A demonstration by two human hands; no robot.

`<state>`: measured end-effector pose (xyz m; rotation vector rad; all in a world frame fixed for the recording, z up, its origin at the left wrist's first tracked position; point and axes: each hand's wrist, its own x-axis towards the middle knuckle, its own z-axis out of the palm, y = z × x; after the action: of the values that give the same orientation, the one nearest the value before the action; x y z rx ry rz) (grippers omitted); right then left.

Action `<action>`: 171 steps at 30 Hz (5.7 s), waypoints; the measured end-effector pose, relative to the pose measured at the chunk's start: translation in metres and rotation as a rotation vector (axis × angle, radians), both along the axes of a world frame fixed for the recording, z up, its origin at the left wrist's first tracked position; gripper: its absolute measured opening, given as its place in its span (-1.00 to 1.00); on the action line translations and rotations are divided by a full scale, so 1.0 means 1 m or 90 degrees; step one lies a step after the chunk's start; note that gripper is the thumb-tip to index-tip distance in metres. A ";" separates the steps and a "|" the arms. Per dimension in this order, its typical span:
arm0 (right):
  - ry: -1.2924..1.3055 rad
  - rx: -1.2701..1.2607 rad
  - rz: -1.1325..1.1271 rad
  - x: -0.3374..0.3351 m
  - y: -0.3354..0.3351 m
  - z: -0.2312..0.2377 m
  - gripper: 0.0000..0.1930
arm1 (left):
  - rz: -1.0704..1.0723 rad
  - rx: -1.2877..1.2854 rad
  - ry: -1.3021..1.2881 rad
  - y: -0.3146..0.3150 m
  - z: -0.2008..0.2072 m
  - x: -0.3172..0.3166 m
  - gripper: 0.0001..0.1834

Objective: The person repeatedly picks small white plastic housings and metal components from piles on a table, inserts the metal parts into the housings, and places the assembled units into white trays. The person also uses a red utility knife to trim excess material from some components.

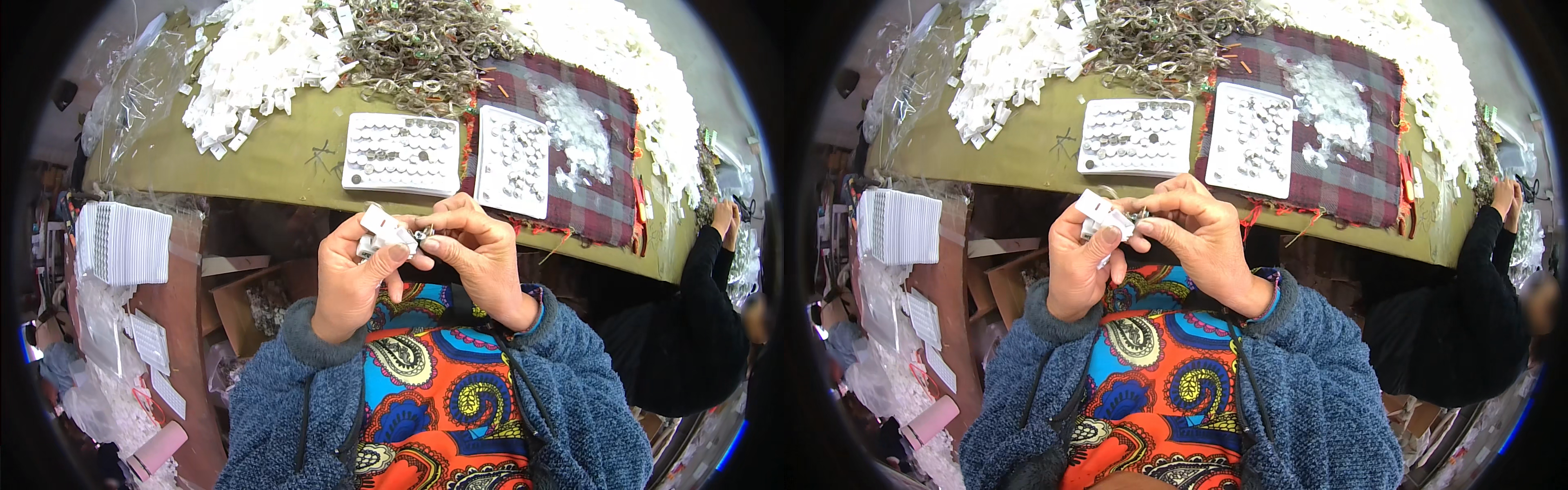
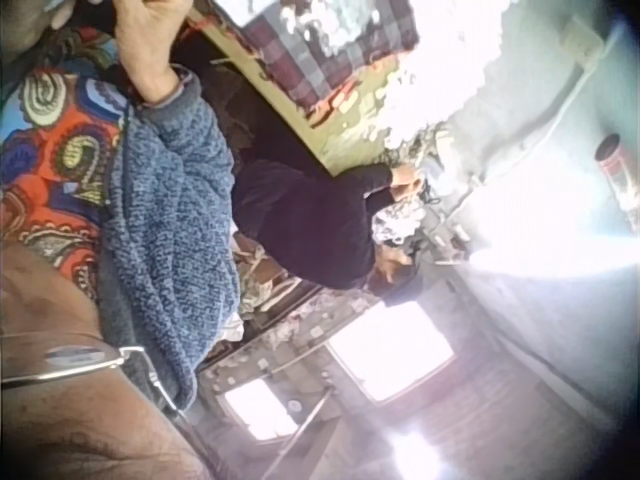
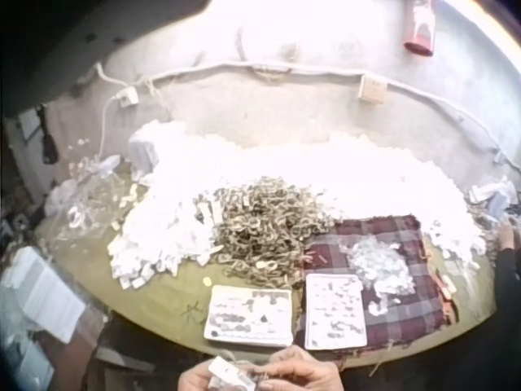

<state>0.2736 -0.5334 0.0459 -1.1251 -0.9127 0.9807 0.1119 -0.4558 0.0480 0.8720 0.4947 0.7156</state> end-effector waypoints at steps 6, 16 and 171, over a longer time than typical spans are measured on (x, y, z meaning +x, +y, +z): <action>0.140 -0.004 -0.022 -0.006 0.002 -0.009 -0.87 | 0.047 -0.029 -0.025 0.001 -0.003 0.004 -0.73; 0.227 0.041 -0.057 -0.009 0.001 -0.009 -0.84 | 0.012 -0.124 -0.062 0.010 -0.007 0.001 -0.71; 0.204 -0.146 0.047 0.006 -0.030 0.007 -0.87 | 0.022 0.055 -0.011 -0.021 -0.010 0.021 -0.85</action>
<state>0.2794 -0.5638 0.0528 -1.0884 -0.5970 1.3092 0.1324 -0.4770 0.0379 0.9388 0.4671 0.7795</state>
